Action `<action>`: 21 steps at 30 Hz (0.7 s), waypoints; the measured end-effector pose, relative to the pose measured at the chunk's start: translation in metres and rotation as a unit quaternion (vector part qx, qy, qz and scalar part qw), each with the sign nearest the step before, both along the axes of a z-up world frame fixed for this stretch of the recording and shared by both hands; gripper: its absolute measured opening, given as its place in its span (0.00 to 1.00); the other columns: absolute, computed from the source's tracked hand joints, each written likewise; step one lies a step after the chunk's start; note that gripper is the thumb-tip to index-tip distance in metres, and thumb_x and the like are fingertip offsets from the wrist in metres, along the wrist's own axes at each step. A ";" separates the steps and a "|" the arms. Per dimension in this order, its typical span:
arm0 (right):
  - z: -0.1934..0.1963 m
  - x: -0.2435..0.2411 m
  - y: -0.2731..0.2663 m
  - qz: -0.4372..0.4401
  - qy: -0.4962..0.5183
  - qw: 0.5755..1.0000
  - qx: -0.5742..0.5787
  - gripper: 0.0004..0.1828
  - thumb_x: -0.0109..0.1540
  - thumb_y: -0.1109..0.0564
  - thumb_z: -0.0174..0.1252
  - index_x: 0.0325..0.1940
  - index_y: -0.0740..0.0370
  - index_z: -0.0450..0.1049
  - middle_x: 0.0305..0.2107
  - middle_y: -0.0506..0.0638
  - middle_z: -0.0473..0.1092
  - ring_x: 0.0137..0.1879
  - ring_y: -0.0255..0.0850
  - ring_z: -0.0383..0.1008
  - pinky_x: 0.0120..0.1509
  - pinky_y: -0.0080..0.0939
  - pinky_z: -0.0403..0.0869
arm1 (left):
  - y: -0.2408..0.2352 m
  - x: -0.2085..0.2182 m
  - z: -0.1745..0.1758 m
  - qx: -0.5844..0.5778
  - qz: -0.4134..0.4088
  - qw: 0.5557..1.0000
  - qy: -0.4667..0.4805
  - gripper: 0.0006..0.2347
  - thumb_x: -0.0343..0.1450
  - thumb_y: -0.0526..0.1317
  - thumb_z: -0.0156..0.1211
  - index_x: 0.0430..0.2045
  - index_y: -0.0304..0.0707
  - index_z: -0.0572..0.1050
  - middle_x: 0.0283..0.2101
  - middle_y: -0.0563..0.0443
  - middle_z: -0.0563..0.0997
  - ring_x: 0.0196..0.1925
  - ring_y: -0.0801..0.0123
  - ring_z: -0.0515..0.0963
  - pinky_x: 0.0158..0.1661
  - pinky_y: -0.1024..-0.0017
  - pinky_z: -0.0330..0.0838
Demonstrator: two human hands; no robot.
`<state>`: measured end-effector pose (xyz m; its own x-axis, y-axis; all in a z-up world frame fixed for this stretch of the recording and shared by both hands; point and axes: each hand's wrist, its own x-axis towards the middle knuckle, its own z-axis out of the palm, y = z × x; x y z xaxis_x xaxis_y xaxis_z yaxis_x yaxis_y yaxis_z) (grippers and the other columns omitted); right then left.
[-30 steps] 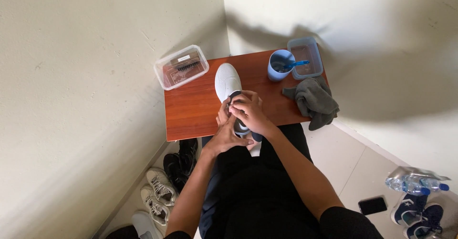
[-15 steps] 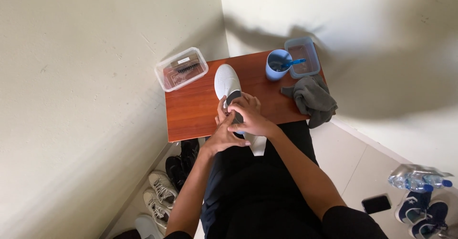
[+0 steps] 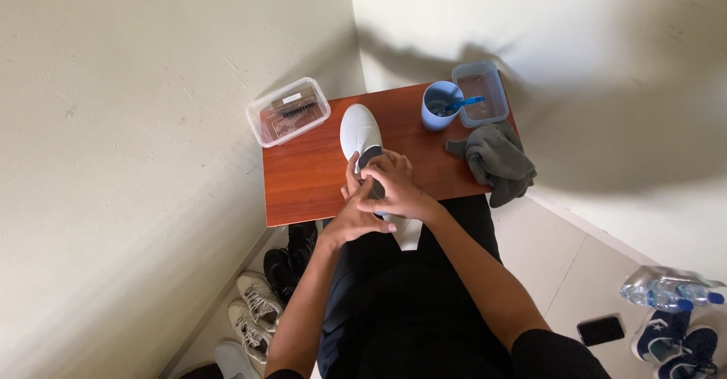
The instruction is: The person sits on the floor and cleans a white sneaker. They remove the insole, then use a brush dipped in a blue liquid to scrub the sole and upper of the shoe. Finally, they wipe the shoe with a cloth.
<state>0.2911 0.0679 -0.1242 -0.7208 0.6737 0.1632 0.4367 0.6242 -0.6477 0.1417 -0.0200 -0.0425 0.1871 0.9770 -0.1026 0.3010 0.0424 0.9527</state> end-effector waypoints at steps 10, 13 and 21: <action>-0.031 -0.006 0.029 -0.123 0.214 0.960 0.132 0.13 0.70 0.45 0.51 0.34 0.45 0.77 0.31 0.41 0.73 0.44 0.44 0.71 0.49 0.46 0.72 | 0.012 -0.002 -0.041 0.065 0.003 0.993 0.094 0.57 0.45 0.58 0.84 0.69 0.31 0.60 0.72 0.37 0.51 0.66 0.53 0.52 0.67 0.57 0.32; -0.023 -0.002 0.030 -0.127 0.285 0.949 0.049 0.02 0.64 0.56 0.60 0.40 0.50 0.78 0.35 0.43 0.75 0.43 0.44 0.74 0.51 0.42 0.72 | 0.023 -0.016 -0.047 0.113 0.003 0.993 0.040 0.43 0.57 0.55 0.78 0.64 0.30 0.66 0.71 0.35 0.61 0.68 0.41 0.60 0.61 0.44 0.47; -0.042 0.010 0.033 -0.238 0.221 0.944 -0.063 0.18 0.68 0.47 0.61 0.29 0.59 0.74 0.20 0.53 0.69 0.29 0.49 0.74 0.36 0.44 0.72 | 0.036 -0.037 -0.084 0.173 0.230 0.953 0.099 0.26 0.81 0.45 0.40 0.08 0.45 0.74 0.11 0.53 0.77 0.16 0.64 0.76 0.29 0.69 0.73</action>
